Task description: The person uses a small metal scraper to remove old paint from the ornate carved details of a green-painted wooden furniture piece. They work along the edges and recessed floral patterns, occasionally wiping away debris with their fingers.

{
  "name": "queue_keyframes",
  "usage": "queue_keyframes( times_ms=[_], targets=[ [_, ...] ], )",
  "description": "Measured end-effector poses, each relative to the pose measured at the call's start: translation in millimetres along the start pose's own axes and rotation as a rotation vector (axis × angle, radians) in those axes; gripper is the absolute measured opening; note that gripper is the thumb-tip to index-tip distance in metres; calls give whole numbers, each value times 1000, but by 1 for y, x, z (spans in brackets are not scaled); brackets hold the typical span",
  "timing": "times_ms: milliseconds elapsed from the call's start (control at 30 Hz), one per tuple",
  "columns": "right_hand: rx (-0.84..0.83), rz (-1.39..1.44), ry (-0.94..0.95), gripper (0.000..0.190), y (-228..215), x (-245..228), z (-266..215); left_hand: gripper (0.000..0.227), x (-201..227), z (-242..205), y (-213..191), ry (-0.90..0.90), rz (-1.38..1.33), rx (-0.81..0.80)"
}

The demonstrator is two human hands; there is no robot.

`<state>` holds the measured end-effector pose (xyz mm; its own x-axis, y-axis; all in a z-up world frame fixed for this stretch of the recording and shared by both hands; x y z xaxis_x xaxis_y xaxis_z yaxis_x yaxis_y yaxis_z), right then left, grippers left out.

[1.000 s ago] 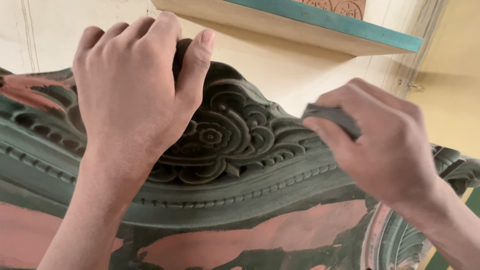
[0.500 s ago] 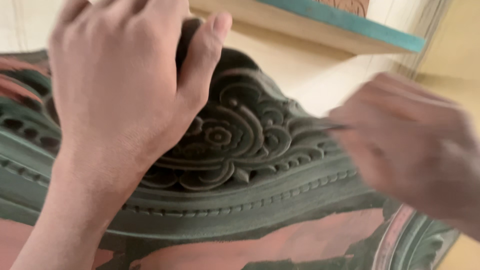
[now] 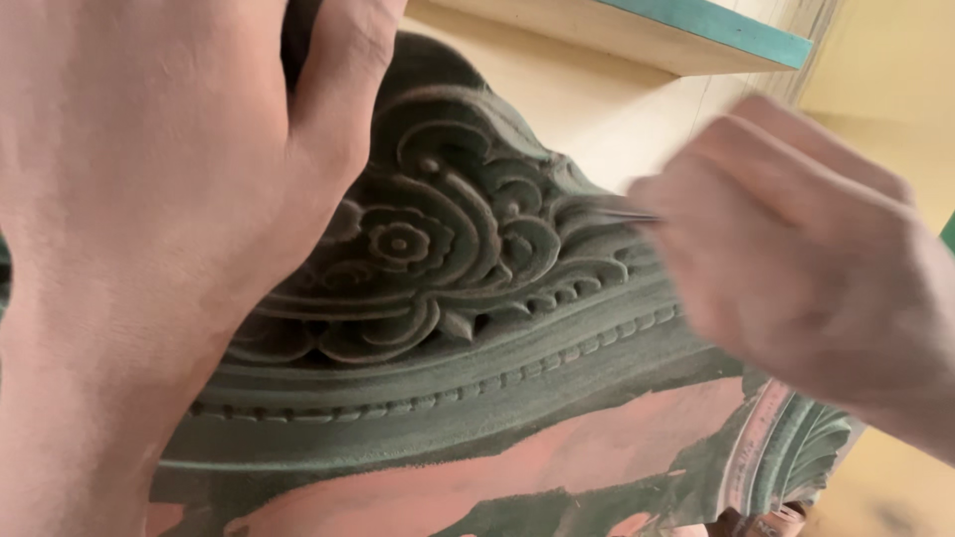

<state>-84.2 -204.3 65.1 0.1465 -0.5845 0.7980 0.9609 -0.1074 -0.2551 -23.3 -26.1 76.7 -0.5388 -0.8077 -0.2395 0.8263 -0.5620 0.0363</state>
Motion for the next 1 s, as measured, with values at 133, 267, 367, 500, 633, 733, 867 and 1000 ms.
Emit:
queue_keyframes(
  times_ms=[133,267,367,500,633,733,867,1000],
  targets=[
    [54,30,-111,12,2,-11,14,26,-1,-2,3,-27,-140,-31],
    [64,56,-82,11,-1,-13,10,23,1,-9,-2,99,52,108],
    [-21,49,-108,8,13,-5,1,27,-6,-3,-1,52,58,111],
    [-211,33,-89,26,28,8,-8,32,-10,2,0,9,16,110],
    [-25,50,-100,15,8,-4,-1,28,3,-1,-2,71,31,191],
    [-136,16,-93,14,11,6,1,29,1,2,-5,81,56,212],
    [-100,20,-163,13,30,-1,-4,33,-2,4,-7,42,-3,150],
    [-67,35,-120,12,26,5,-6,40,-7,9,-5,-3,-10,70]
  ],
)
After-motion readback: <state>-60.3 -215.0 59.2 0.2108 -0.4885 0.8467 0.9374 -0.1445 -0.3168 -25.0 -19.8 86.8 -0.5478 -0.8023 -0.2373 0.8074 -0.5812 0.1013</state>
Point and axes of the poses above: each hand's wrist, its own z-axis towards the middle knuckle, its own y-axis out of the palm, x = y × z, the point moved 9 cm from there along z, towards the middle knuckle, and after that the axes turned 2 degrees about -z, right-handed, at the moved point
